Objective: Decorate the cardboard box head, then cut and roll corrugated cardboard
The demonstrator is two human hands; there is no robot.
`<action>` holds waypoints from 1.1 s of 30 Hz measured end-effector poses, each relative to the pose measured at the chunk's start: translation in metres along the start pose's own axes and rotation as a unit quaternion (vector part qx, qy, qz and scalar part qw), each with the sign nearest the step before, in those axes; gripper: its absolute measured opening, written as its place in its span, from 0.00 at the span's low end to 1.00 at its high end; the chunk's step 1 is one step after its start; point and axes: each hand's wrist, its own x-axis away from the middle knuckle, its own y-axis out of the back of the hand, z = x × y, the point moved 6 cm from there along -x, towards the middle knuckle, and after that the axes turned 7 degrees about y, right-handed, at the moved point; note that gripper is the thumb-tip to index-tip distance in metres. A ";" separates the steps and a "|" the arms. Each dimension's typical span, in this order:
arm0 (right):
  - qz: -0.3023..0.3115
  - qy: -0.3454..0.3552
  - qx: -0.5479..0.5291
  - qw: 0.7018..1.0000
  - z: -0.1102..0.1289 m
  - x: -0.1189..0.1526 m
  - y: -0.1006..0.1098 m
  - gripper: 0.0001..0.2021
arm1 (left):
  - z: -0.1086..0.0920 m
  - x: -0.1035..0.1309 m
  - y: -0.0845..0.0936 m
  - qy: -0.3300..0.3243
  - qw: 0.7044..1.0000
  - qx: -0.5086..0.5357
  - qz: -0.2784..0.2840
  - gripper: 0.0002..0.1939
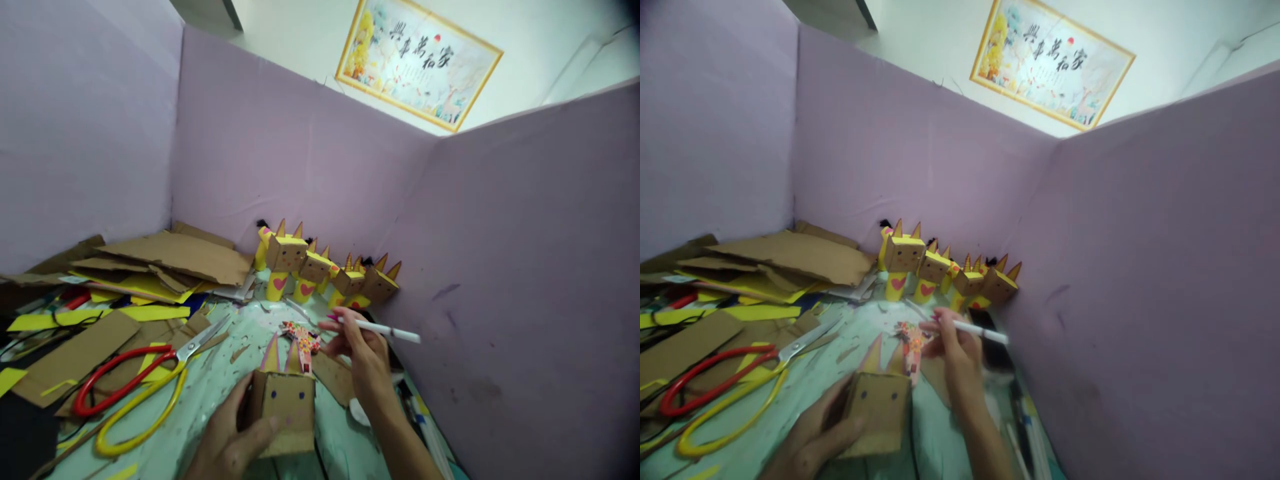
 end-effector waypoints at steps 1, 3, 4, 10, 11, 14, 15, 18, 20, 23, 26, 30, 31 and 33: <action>-0.027 -0.011 -0.019 0.999 0.001 0.018 0.009 0.22 | -0.001 0.001 -0.003 0.007 1.000 0.011 0.016 0.30; -0.078 -0.023 -0.042 0.996 0.001 0.049 0.023 0.23 | -0.002 0.004 -0.007 0.019 0.998 0.026 0.045 0.29; -0.099 -0.024 -0.043 0.994 -0.002 0.061 0.028 0.23 | -0.002 0.004 -0.008 0.026 0.998 0.028 0.051 0.30; -0.135 -0.008 -0.039 0.990 -0.021 0.095 0.024 0.15 | 0.004 0.001 -0.006 0.061 0.997 0.021 0.041 0.34; -0.128 -0.006 -0.048 0.991 -0.022 0.096 0.022 0.14 | 0.004 0.001 -0.006 0.061 0.997 0.018 0.038 0.34; -0.096 -0.003 -0.060 0.994 -0.022 0.100 0.015 0.12 | 0.004 -0.001 -0.006 0.058 0.998 0.011 0.035 0.34; -0.082 -0.001 -0.054 0.995 -0.022 0.102 0.013 0.12 | 0.004 -0.001 -0.006 0.057 0.998 0.010 0.037 0.33; -0.064 0.030 -0.008 0.997 -0.017 0.106 0.007 0.12 | 0.003 -0.001 -0.007 0.051 0.998 0.004 0.039 0.32; -0.075 0.044 0.006 0.996 -0.014 0.107 0.002 0.12 | 0.002 0.000 -0.008 0.043 0.998 0.003 0.041 0.31; -0.087 0.044 -0.012 0.995 -0.009 0.109 -0.009 0.11 | 0.001 0.002 -0.009 0.034 0.998 0.002 0.047 0.29; -0.067 0.048 -0.027 0.996 -0.003 0.111 -0.022 0.10 | 0.003 0.001 -0.009 0.030 0.998 0.003 0.048 0.29; -0.070 0.029 -0.009 0.997 -0.002 0.114 -0.028 0.10 | 0.001 0.000 -0.010 0.019 0.998 0.002 0.062 0.27; -0.078 0.018 -0.001 0.997 -0.003 0.114 -0.027 0.10 | 0.000 0.000 -0.010 0.020 0.997 0.002 0.068 0.26; -0.082 0.000 0.009 0.997 -0.006 0.113 -0.026 0.11 | -0.002 0.001 -0.009 0.027 0.996 0.009 0.085 0.27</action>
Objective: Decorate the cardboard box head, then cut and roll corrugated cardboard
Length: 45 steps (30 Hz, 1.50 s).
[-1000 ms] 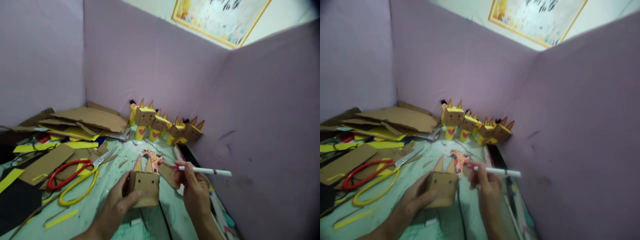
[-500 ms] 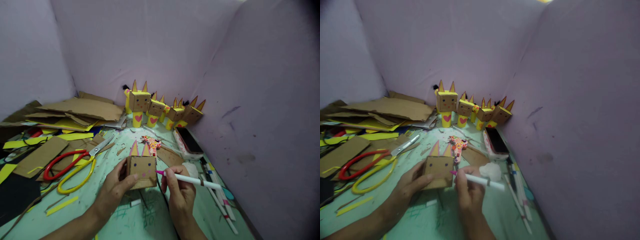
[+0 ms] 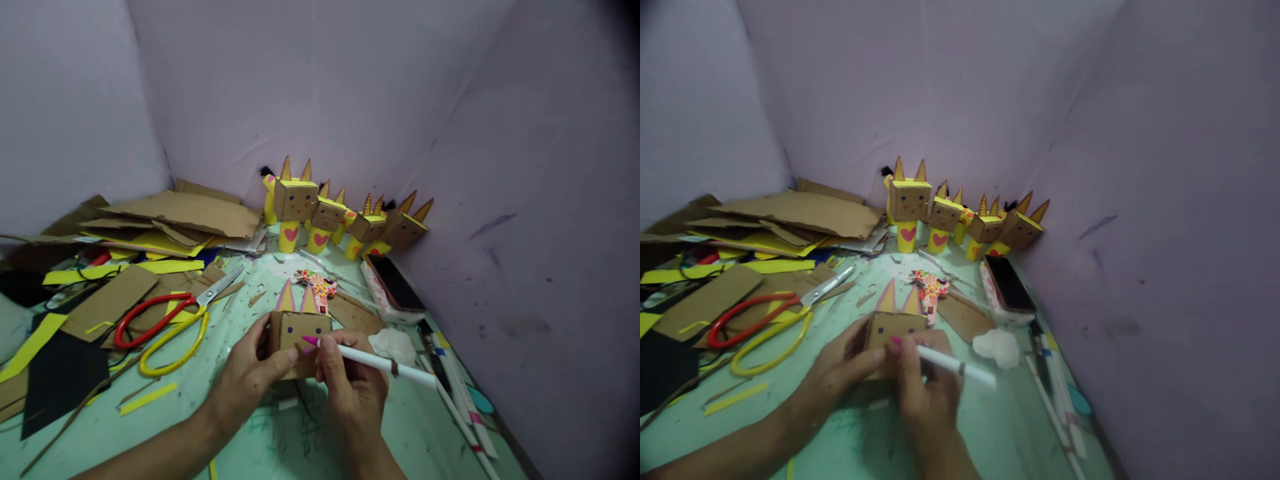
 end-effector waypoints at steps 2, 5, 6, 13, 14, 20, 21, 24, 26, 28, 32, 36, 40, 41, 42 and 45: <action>0.015 0.005 -0.002 1.000 -0.002 -0.002 -0.001 0.11 | -0.002 0.001 -0.001 0.013 0.999 0.015 0.028 0.28; 0.030 0.020 -0.008 0.999 -0.003 -0.004 -0.001 0.10 | -0.005 0.000 -0.003 0.017 0.996 0.047 0.078 0.28; 0.031 0.024 -0.008 0.999 -0.003 -0.004 0.000 0.09 | -0.004 0.000 -0.003 0.017 0.995 0.056 0.086 0.28; 0.087 0.074 0.018 0.993 0.003 0.001 0.000 0.05 | 0.003 0.001 0.000 -0.008 0.998 0.050 0.046 0.28; 0.083 0.068 0.024 0.994 0.003 0.002 0.000 0.06 | 0.002 0.002 -0.001 -0.011 0.998 0.046 0.043 0.28; 0.045 0.073 0.052 0.995 0.003 0.005 0.004 0.09 | 0.001 0.005 -0.003 -0.017 0.998 0.034 0.042 0.27; 0.053 0.080 0.058 0.994 0.003 0.004 0.005 0.09 | 0.001 0.005 -0.003 -0.016 0.999 0.032 0.039 0.27; 0.093 0.099 0.071 0.988 0.002 0.001 0.004 0.08 | -0.001 0.005 -0.002 -0.016 0.999 0.028 0.030 0.28; 0.115 0.101 0.073 0.985 0.003 -0.001 0.003 0.08 | -0.002 0.007 -0.003 -0.010 0.999 0.027 0.026 0.28; 0.118 0.094 0.071 0.986 0.004 -0.003 0.002 0.09 | -0.004 0.008 -0.004 -0.004 0.999 0.024 0.028 0.28; 0.102 0.090 0.064 0.989 0.006 -0.004 0.001 0.09 | -0.004 0.008 -0.003 -0.008 1.000 0.002 0.013 0.26; 0.123 0.092 0.056 0.986 0.002 -0.002 0.000 0.07 | -0.001 0.005 0.000 -0.021 1.000 -0.011 -0.007 0.25; 0.120 0.099 0.055 0.986 0.002 -0.002 0.001 0.07 | 0.001 0.004 0.001 -0.029 0.999 -0.017 -0.014 0.25; 0.122 0.104 0.054 0.986 0.003 -0.003 0.001 0.07 | 0.000 0.004 0.000 -0.029 0.999 -0.016 -0.015 0.25; 0.124 0.108 0.054 0.985 0.003 -0.003 0.001 0.07 | 0.000 0.004 0.000 -0.029 0.999 -0.014 -0.013 0.25; 0.123 0.114 0.060 0.984 0.005 -0.004 0.000 0.07 | -0.003 0.006 -0.001 -0.018 1.000 -0.009 -0.009 0.25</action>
